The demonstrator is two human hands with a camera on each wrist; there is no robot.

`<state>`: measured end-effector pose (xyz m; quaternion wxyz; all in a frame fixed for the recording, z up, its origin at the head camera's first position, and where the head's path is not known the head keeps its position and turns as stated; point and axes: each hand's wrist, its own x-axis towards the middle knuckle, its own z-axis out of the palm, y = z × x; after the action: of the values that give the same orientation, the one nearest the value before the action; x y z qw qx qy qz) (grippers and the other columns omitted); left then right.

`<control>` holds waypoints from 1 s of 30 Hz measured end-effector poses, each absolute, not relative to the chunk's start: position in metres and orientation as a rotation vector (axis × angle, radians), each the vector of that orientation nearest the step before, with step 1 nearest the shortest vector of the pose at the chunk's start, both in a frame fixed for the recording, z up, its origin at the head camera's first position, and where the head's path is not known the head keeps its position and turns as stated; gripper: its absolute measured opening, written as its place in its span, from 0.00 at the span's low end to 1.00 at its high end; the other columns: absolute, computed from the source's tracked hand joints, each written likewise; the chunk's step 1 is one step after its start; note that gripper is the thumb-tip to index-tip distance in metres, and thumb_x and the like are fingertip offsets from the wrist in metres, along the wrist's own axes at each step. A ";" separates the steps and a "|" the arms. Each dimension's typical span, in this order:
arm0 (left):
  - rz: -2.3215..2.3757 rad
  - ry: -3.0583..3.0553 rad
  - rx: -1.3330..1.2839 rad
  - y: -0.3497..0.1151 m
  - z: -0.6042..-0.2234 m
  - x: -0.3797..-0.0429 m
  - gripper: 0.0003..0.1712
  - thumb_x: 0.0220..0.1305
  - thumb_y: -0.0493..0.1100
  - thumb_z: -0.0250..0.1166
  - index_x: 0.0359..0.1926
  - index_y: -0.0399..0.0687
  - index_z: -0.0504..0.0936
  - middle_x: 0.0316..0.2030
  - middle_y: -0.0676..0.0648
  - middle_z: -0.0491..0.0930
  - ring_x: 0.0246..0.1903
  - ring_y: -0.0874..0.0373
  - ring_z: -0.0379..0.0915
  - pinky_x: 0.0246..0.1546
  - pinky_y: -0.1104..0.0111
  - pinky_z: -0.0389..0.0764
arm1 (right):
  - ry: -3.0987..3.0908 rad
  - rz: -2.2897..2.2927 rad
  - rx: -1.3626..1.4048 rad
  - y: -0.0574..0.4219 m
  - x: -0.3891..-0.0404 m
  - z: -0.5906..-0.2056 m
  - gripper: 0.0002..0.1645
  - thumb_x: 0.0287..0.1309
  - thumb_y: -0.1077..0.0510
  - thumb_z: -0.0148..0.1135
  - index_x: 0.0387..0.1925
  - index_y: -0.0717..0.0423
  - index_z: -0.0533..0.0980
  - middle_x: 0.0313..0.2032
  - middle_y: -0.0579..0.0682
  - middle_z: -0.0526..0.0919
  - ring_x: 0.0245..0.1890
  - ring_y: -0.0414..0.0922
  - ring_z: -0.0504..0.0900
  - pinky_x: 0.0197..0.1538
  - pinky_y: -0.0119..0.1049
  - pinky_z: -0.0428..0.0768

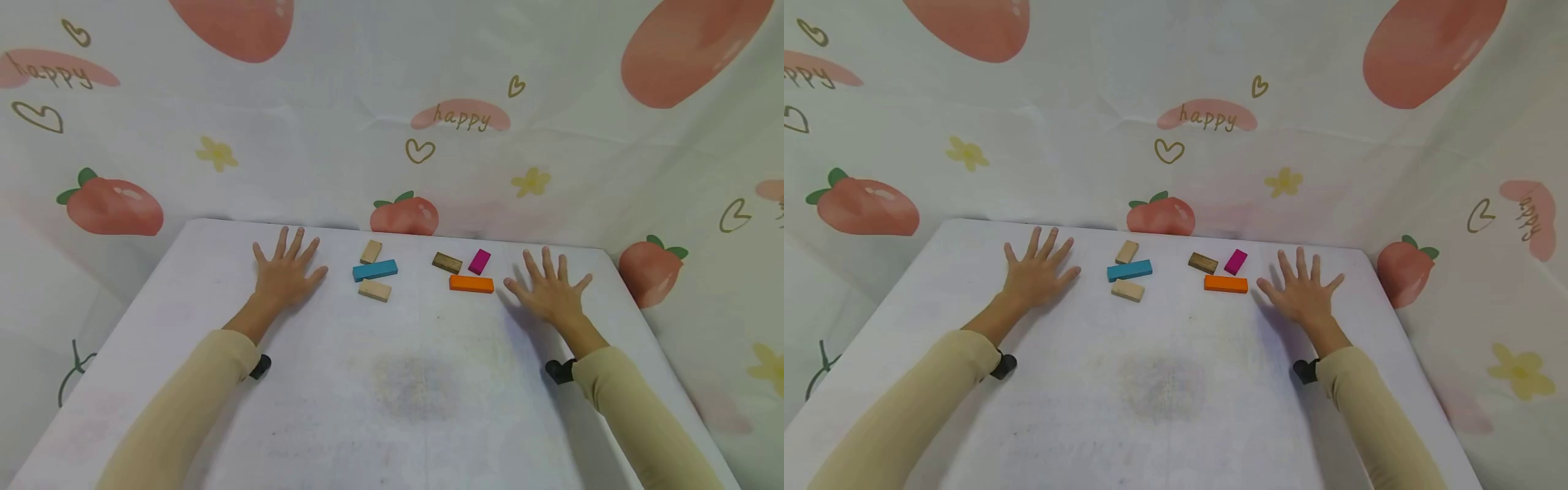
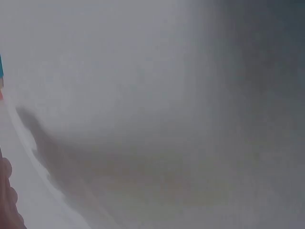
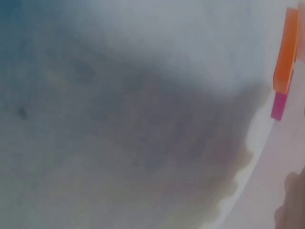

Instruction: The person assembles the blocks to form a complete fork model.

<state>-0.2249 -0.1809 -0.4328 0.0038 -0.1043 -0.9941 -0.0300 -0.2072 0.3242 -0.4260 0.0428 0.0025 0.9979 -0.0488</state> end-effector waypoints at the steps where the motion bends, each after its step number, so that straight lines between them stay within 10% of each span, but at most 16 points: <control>1: -0.089 -3.115 -0.331 -0.179 -0.434 -0.224 0.41 0.72 0.66 0.43 0.79 0.54 0.50 0.79 0.40 0.38 0.77 0.40 0.22 0.62 0.26 0.29 | 3.049 -0.146 0.003 0.323 -0.207 -0.426 0.57 0.61 0.19 0.32 0.80 0.48 0.40 0.77 0.66 0.34 0.74 0.71 0.30 0.56 0.80 0.20; 30: -0.092 -2.968 -0.763 -0.132 -0.438 -0.197 0.40 0.70 0.66 0.50 0.77 0.58 0.59 0.78 0.46 0.49 0.77 0.44 0.34 0.65 0.29 0.37 | 2.995 -0.044 -0.334 0.274 -0.189 -0.431 0.53 0.63 0.23 0.40 0.79 0.46 0.47 0.78 0.60 0.41 0.75 0.67 0.40 0.62 0.78 0.27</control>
<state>-0.1975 -0.1323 -0.4384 0.0378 -0.2488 -0.9674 -0.0299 -0.1889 0.2741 -0.4307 0.0635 -0.1107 0.9917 -0.0147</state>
